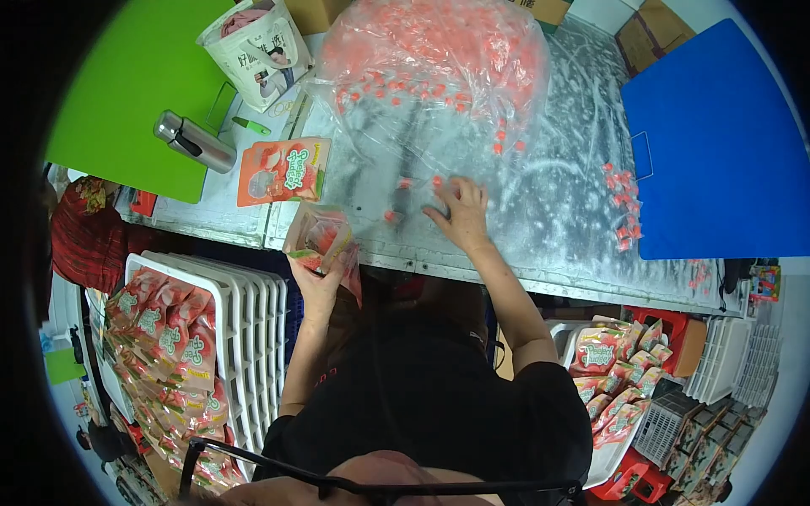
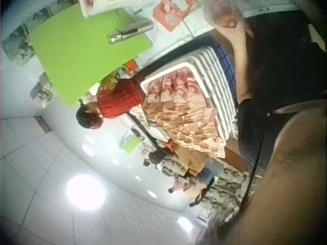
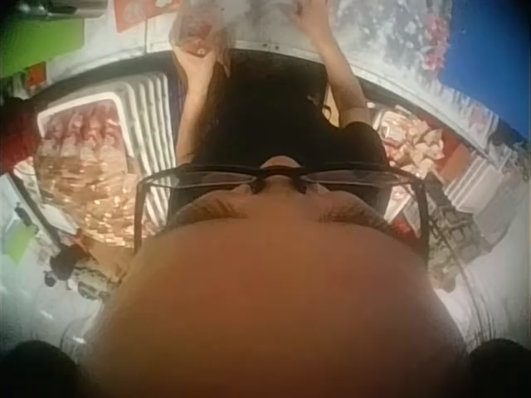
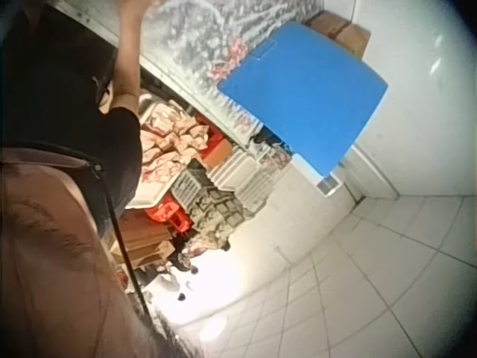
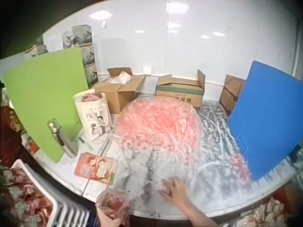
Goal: Filling small plastic bags with pink candies and organizing them on trays at a factory workstation.
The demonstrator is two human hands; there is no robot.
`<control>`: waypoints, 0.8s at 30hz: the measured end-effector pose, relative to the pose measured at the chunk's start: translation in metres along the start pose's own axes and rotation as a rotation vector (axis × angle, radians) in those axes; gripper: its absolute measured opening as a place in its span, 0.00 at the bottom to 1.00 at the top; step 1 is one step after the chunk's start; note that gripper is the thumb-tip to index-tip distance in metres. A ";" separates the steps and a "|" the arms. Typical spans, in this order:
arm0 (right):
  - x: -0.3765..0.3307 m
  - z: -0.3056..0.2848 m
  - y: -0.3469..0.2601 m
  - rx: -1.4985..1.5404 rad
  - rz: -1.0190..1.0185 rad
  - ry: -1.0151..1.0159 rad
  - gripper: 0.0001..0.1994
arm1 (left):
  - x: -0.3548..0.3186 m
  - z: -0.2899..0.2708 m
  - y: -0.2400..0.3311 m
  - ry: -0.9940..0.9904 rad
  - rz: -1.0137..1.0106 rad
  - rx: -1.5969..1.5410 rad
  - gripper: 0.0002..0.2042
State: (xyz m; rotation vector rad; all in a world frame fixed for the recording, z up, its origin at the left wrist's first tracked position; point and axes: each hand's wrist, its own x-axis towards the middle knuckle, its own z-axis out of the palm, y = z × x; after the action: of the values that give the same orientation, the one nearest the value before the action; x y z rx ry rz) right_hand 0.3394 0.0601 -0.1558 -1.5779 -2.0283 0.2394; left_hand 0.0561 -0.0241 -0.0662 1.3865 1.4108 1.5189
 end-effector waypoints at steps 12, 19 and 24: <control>0.031 0.034 -0.056 -0.034 -0.312 -0.068 0.30 | 0.017 0.007 0.028 -0.027 0.402 0.209 0.40; 0.029 0.046 -0.055 0.056 -0.407 0.088 0.13 | 0.019 0.021 -0.013 -0.038 0.481 0.091 0.41; 0.032 0.042 -0.052 0.150 -0.331 0.037 0.10 | 0.004 0.028 0.011 0.054 0.541 -0.127 0.41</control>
State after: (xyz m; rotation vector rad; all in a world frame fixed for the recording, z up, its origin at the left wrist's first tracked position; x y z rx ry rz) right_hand 0.2690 0.0832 -0.1568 -1.1282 -2.1500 0.2277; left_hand 0.0836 -0.0146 -0.0577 1.7463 0.9860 1.9529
